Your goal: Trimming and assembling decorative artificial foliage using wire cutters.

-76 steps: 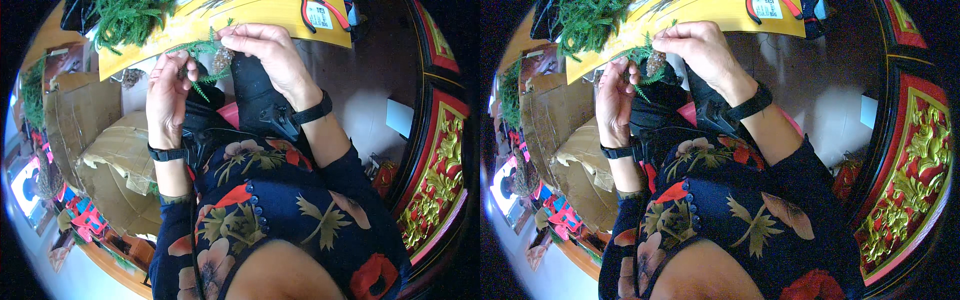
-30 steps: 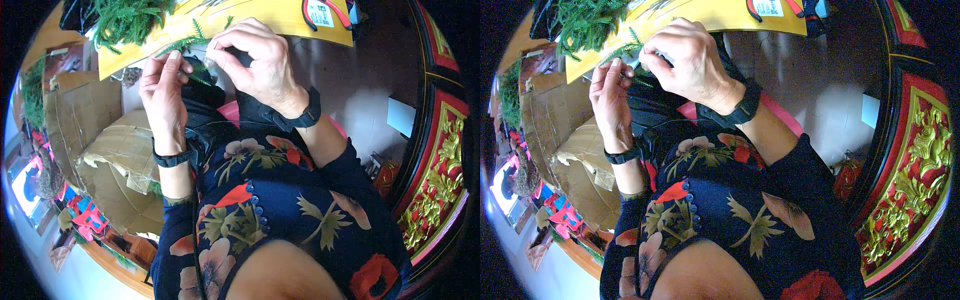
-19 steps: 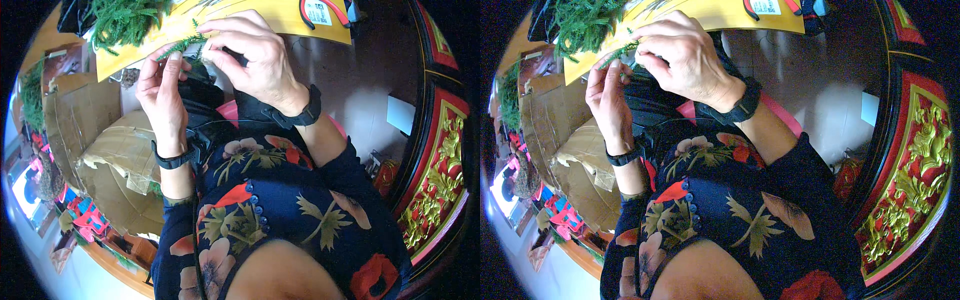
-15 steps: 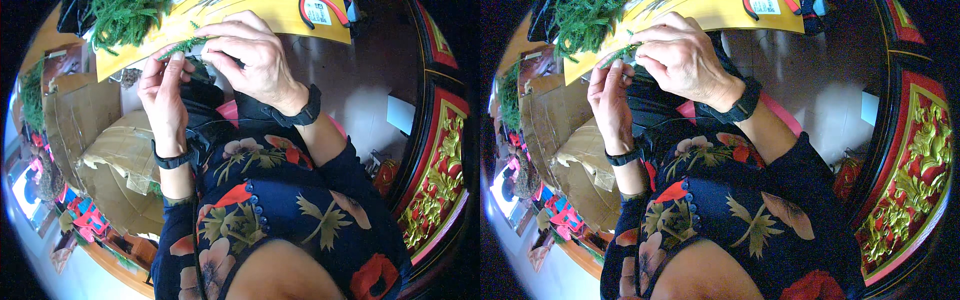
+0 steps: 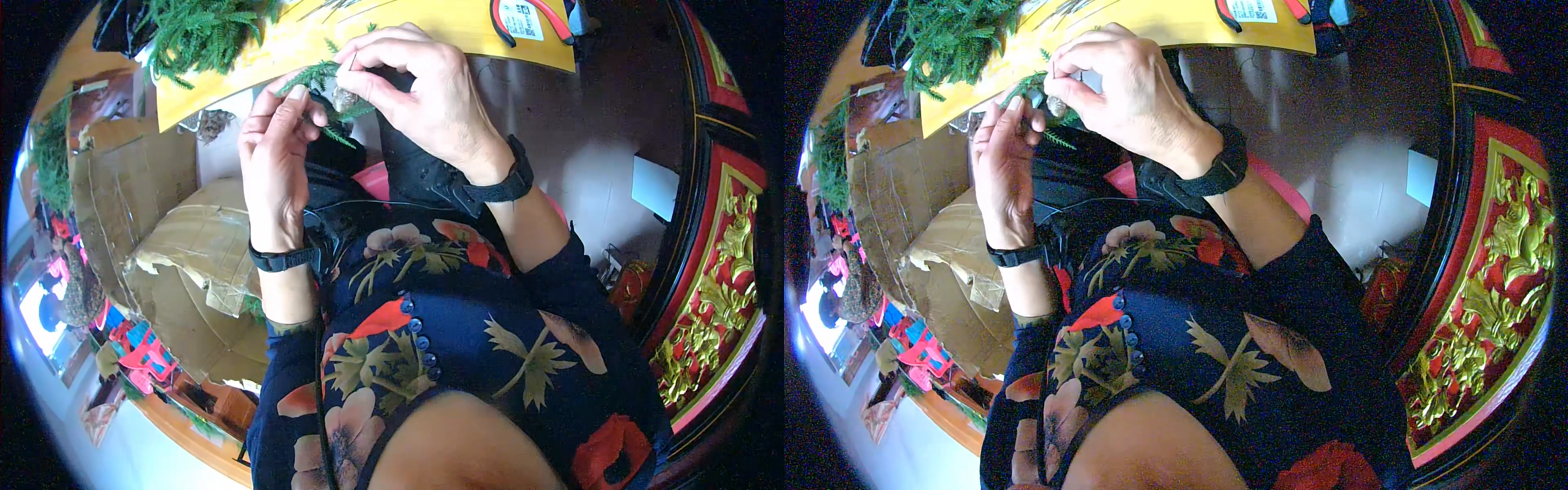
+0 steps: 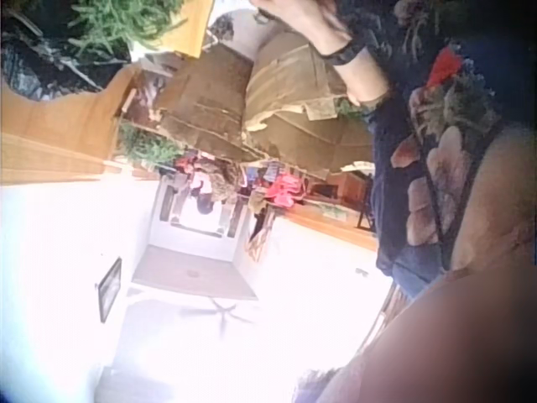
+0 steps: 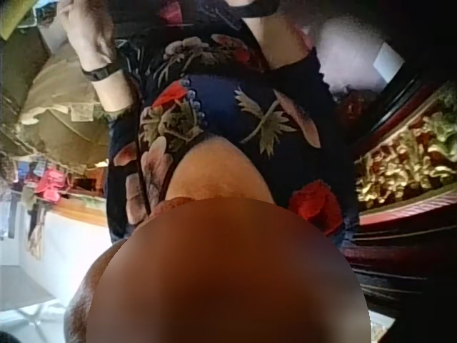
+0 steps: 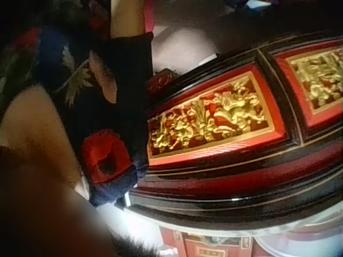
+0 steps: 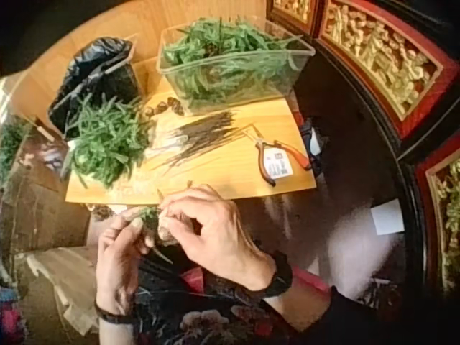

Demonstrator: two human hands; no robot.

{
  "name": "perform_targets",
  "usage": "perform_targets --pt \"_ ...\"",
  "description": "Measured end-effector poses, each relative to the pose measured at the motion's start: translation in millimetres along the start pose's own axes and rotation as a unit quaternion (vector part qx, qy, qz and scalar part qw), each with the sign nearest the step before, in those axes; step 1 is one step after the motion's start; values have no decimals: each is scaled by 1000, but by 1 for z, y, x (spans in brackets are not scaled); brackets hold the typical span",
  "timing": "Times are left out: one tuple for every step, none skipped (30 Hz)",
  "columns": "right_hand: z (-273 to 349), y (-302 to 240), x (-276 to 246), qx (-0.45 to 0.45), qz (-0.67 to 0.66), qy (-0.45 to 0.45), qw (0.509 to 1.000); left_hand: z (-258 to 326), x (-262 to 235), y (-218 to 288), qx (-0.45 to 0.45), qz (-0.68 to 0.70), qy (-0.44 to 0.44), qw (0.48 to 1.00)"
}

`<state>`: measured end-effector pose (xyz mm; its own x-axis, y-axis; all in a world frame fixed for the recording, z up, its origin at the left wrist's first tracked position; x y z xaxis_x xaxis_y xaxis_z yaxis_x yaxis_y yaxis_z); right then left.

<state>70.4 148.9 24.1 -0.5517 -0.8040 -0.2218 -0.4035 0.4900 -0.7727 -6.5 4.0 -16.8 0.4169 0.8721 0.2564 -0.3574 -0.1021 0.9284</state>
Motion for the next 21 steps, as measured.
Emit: perform_targets --pt "1 1 2 15 -4 -7 1000 0 1 -4 -24 19 -10 999" --pt "1 3 3 31 -7 -13 999 0 1 -4 -24 19 -9 999" --pt "2 4 5 46 -11 -20 999 1 0 -4 -17 4 -4 1000" --pt "2 4 5 47 -12 -20 999 1 0 -3 -9 -10 1 1000" --pt "4 6 6 62 -31 -25 997 1 -1 -3 -2 -24 6 1000" --pt "5 8 7 78 -50 -30 995 1 -1 -3 -2 -24 6 1000" --pt "5 10 8 93 -69 -36 993 1 -1 -1 9 -34 11 999" --pt "5 9 7 93 -69 -36 993 0 -1 0 20 -45 16 999" --pt "5 11 7 116 -82 -49 989 0 -2 2 31 -55 21 998" --pt "6 13 8 139 -95 -63 984 0 -2 2 31 -55 21 998" --pt "7 16 10 162 -108 -76 978 0 -1 3 31 -49 14 998" --pt "7 16 10 161 -108 -76 978 0 1 3 31 -43 7 999" --pt "9 21 11 194 -144 -73 968 -1 2 4 31 -38 -1 999" --pt "12 25 13 225 -180 -71 955 0 3 5 31 -38 -1 999" --pt "15 30 15 256 -215 -68 940 1 5 3 5 -24 -3 1000" --pt "15 30 14 256 -215 -68 940 3 6 1 -20 -9 -6 1000" --pt "18 36 17 299 -271 -74 912 4 7 -2 -46 5 -8 999" --pt "23 40 20 340 -325 -79 879 4 5 -3 -46 4 -8 999" --pt "27 43 25 379 -377 -83 841 2 4 -6 -55 38 -28 997" --pt "27 44 24 378 -377 -84 841 1 2 -9 -63 71 -47 994" --pt "27 44 23 375 -404 -70 831 1 5 -10 -72 104 -67 990"
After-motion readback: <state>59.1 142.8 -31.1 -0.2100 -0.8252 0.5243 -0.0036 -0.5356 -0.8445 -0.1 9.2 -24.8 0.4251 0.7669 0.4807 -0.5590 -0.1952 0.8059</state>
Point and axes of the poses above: each hand's wrist, its own z-axis away from the middle knuckle, its own x-axis out of the palm, y = z × x, the point moved 8 cm from there along -z, towards the middle knuckle, and after that the axes turned 2 degrees about -x, right-handed, at the moved point
